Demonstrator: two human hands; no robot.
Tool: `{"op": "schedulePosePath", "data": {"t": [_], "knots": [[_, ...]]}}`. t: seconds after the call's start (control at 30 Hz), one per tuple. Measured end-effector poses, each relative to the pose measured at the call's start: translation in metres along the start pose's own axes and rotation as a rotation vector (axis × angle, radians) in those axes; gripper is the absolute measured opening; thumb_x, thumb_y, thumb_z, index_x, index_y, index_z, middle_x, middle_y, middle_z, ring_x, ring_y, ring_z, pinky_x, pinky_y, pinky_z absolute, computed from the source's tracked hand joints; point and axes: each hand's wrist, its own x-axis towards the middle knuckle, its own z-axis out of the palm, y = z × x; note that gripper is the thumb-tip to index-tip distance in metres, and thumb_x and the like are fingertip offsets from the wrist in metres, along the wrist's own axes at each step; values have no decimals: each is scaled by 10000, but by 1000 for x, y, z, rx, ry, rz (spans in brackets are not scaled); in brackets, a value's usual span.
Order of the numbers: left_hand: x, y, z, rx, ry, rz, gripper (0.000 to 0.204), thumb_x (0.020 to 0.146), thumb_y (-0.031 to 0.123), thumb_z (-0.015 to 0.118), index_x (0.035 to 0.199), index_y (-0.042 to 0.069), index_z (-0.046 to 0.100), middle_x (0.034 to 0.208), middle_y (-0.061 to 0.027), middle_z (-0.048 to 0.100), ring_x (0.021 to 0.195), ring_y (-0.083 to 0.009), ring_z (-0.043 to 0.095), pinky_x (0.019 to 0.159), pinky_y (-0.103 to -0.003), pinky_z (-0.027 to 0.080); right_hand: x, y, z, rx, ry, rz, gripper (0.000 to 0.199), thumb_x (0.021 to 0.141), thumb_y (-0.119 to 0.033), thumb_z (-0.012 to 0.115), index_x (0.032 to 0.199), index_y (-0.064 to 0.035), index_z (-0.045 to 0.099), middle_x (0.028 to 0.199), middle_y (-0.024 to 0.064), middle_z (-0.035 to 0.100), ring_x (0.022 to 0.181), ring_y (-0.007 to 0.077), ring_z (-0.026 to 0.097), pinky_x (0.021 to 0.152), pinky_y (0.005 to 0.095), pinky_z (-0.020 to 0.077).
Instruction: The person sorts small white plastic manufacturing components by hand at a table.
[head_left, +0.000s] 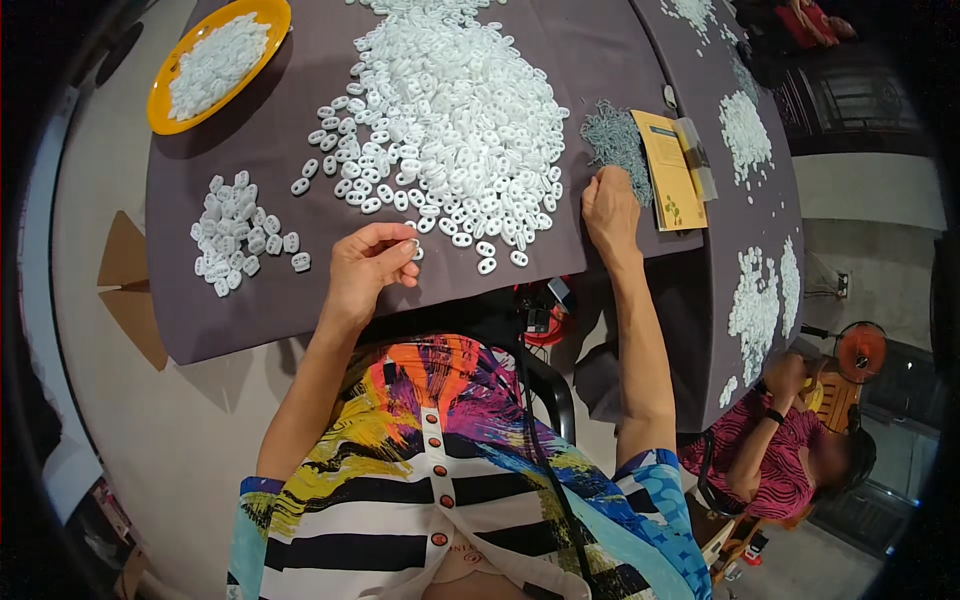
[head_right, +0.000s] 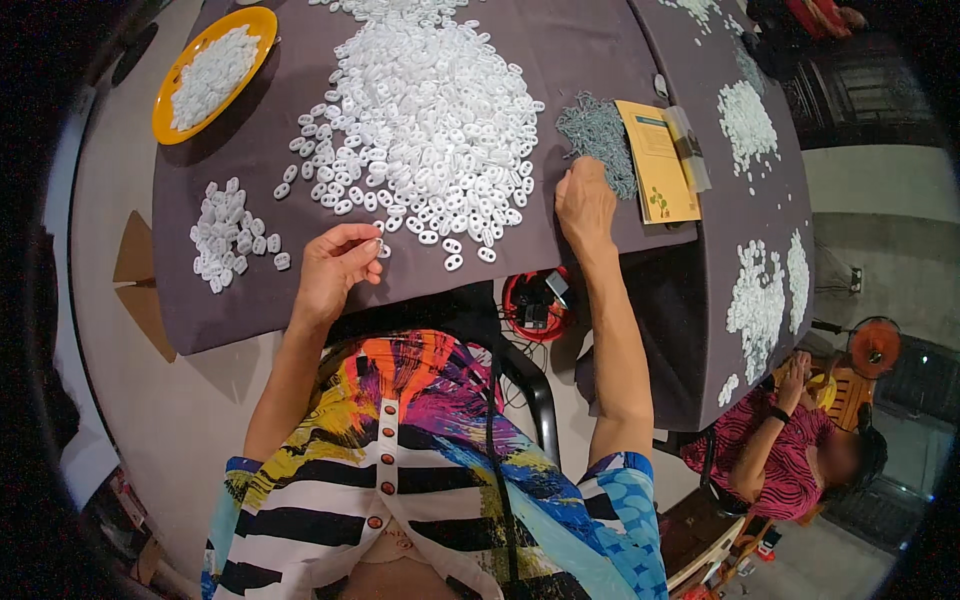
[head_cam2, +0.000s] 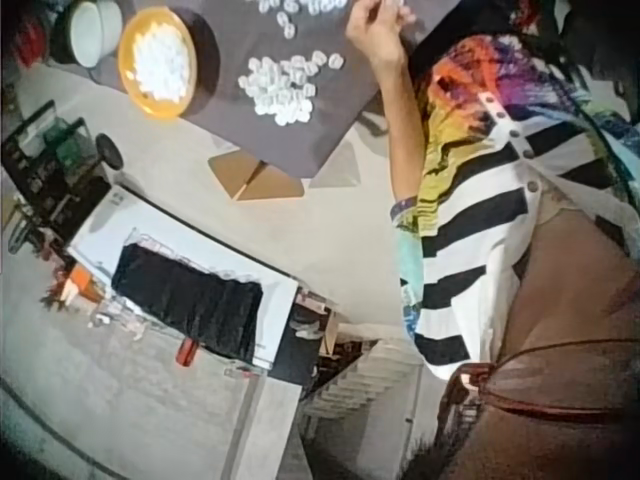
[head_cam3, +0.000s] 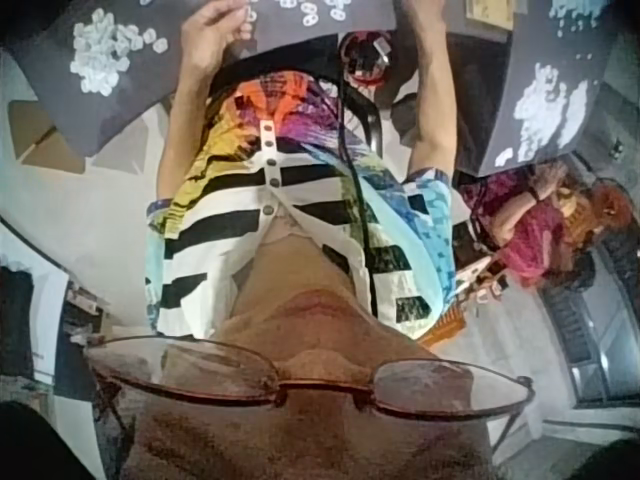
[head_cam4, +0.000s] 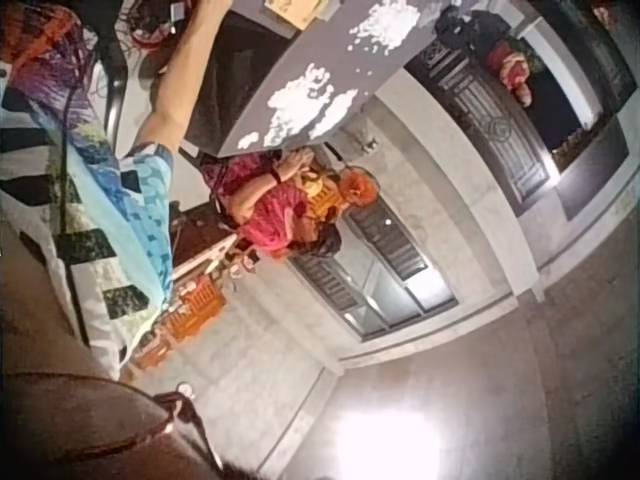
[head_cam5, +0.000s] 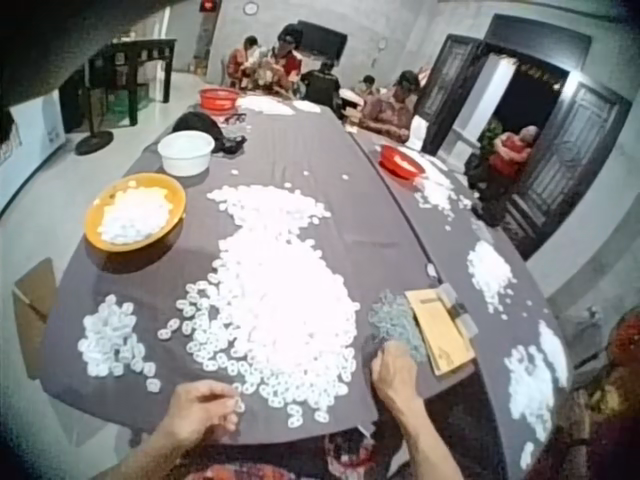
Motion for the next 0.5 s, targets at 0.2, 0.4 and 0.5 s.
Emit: {"op": "schedulePosePath", "data": {"t": [0.2, 0.4, 0.5], "knots": [[-1, 0, 0, 1, 6, -22, 145, 808, 29, 576, 943, -21, 587, 757, -48, 571, 605, -105, 553, 527, -227, 482, 4, 11, -1, 133, 91, -10, 111, 780, -36, 528, 875, 19, 513, 768, 202, 552, 721, 366, 550, 633, 409, 437], [-1, 1, 1, 3, 7, -24, 143, 809, 26, 573, 943, -21, 586, 759, -49, 571, 608, -107, 553, 530, -230, 482, 2, 7, -2, 116, 15, -1, 115, 775, -17, 526, 884, 20, 524, 784, 194, 560, 737, 363, 551, 661, 408, 437], [-2, 1, 0, -2, 10, -32, 143, 809, 24, 572, 943, -20, 587, 761, -49, 573, 608, -105, 553, 529, -227, 482, 2, 6, 2, 75, 6, 5, 116, 757, -2, 527, 873, 13, 523, 808, 187, 551, 761, 362, 542, 661, 408, 438]]}}
